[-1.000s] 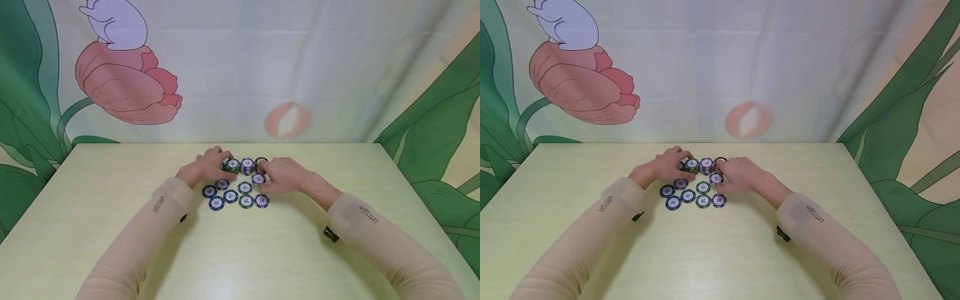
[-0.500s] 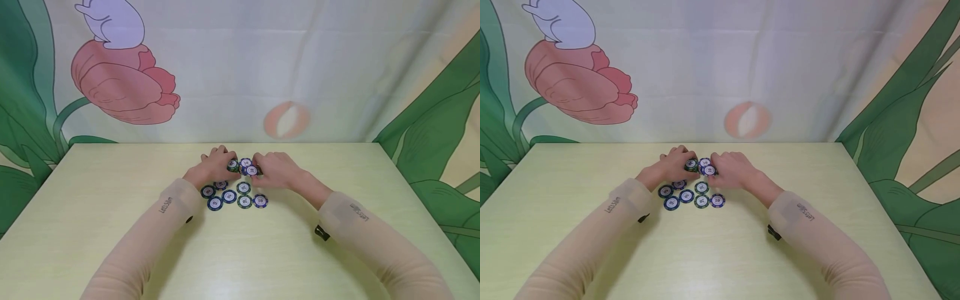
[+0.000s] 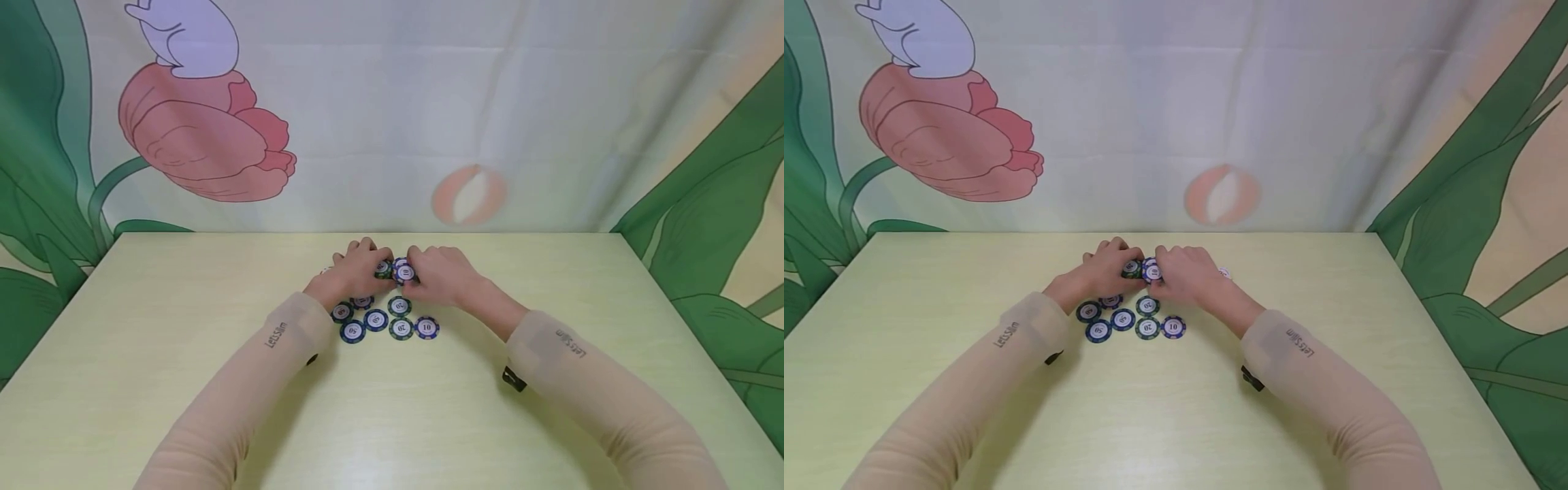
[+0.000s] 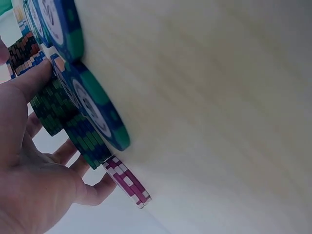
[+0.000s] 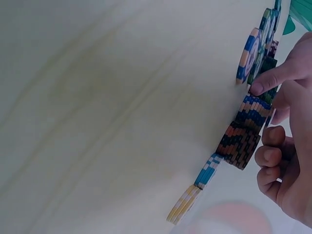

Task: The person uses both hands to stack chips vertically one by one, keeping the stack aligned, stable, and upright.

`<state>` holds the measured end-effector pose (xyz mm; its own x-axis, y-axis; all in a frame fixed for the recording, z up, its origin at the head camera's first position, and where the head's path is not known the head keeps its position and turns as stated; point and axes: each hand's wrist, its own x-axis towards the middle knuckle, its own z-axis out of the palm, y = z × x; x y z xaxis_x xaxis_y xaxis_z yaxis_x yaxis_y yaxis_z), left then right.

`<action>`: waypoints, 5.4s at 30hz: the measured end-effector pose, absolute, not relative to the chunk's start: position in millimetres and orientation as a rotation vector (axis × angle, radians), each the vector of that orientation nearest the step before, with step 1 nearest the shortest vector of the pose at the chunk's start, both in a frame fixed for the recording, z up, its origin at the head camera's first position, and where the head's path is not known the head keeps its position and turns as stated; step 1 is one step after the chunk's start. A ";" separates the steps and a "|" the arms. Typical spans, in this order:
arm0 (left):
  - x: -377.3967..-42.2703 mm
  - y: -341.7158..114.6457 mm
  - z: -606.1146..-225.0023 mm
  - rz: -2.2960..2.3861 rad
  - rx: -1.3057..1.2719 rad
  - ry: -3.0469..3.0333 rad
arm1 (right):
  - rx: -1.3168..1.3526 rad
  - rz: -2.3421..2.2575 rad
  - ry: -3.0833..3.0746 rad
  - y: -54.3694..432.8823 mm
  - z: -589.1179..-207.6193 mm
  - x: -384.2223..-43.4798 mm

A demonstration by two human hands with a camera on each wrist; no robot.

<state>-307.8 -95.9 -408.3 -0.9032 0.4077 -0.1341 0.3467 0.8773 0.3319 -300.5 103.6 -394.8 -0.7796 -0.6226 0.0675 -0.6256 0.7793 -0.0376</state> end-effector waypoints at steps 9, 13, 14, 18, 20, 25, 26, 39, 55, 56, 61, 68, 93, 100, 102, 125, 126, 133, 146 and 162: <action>-306.4 -94.8 -408.5 0.422 0.574 2.859 | 0.958 0.050 -2.884 98.8 -399.6 -299.8; -306.4 -93.5 -407.9 0.415 0.565 2.861 | 0.964 0.061 -2.863 99.7 -400.6 -299.6; -306.3 -93.2 -407.9 0.413 0.563 2.861 | 0.963 0.072 -2.862 100.1 -400.3 -299.4; -306.7 -93.0 -408.5 0.402 0.560 2.864 | 0.959 0.125 -2.878 102.1 -397.5 -298.2; -306.8 -92.9 -408.7 0.398 0.559 2.865 | 0.958 0.140 -2.890 102.7 -396.1 -297.8; -306.6 -92.2 -408.4 0.397 0.556 2.861 | 0.954 0.119 -2.894 103.2 -394.9 -297.7; -306.7 -92.0 -408.5 0.396 0.555 2.860 | 0.953 0.116 -2.891 103.3 -395.0 -297.8; -306.2 -90.2 -406.8 0.388 0.562 2.858 | 0.925 0.126 -2.877 105.1 -398.0 -297.9; -307.6 -91.0 -406.5 0.380 0.563 2.841 | 0.947 0.186 -3.029 124.1 -394.4 -285.5; -307.5 -91.1 -406.3 0.379 0.563 2.840 | 0.947 0.187 -3.061 125.3 -393.1 -283.5; -307.1 -91.1 -405.2 0.380 0.553 2.836 | 0.987 0.191 -3.173 130.1 -384.8 -271.6; -306.7 -90.7 -405.2 0.368 0.541 2.843 | 1.101 0.170 -3.269 130.2 -379.1 -257.4; -307.3 -92.9 -405.2 0.377 0.552 2.845 | 1.233 0.061 -3.170 125.1 -392.1 -250.9; -308.3 -93.5 -407.2 0.381 0.558 2.838 | 1.232 0.050 -3.174 125.8 -393.5 -252.8; -308.5 -93.3 -407.5 0.380 0.559 2.838 | 1.228 0.054 -3.170 126.7 -392.6 -254.6; -308.0 -91.9 -407.9 0.377 0.554 2.838 | 1.008 0.147 -2.987 114.3 -387.1 -290.5; -308.1 -91.9 -408.1 0.379 0.554 2.837 | 1.001 0.144 -2.988 113.2 -387.4 -291.8; -309.2 -92.3 -409.3 0.373 0.558 2.845 | 0.972 0.124 -2.993 106.5 -388.2 -300.0; -309.6 -92.9 -409.4 0.368 0.565 2.851 | 0.982 0.116 -2.997 100.7 -386.6 -303.6; -310.3 -93.1 -410.2 0.344 0.561 2.858 | 0.978 0.162 -2.957 108.8 -384.3 -300.2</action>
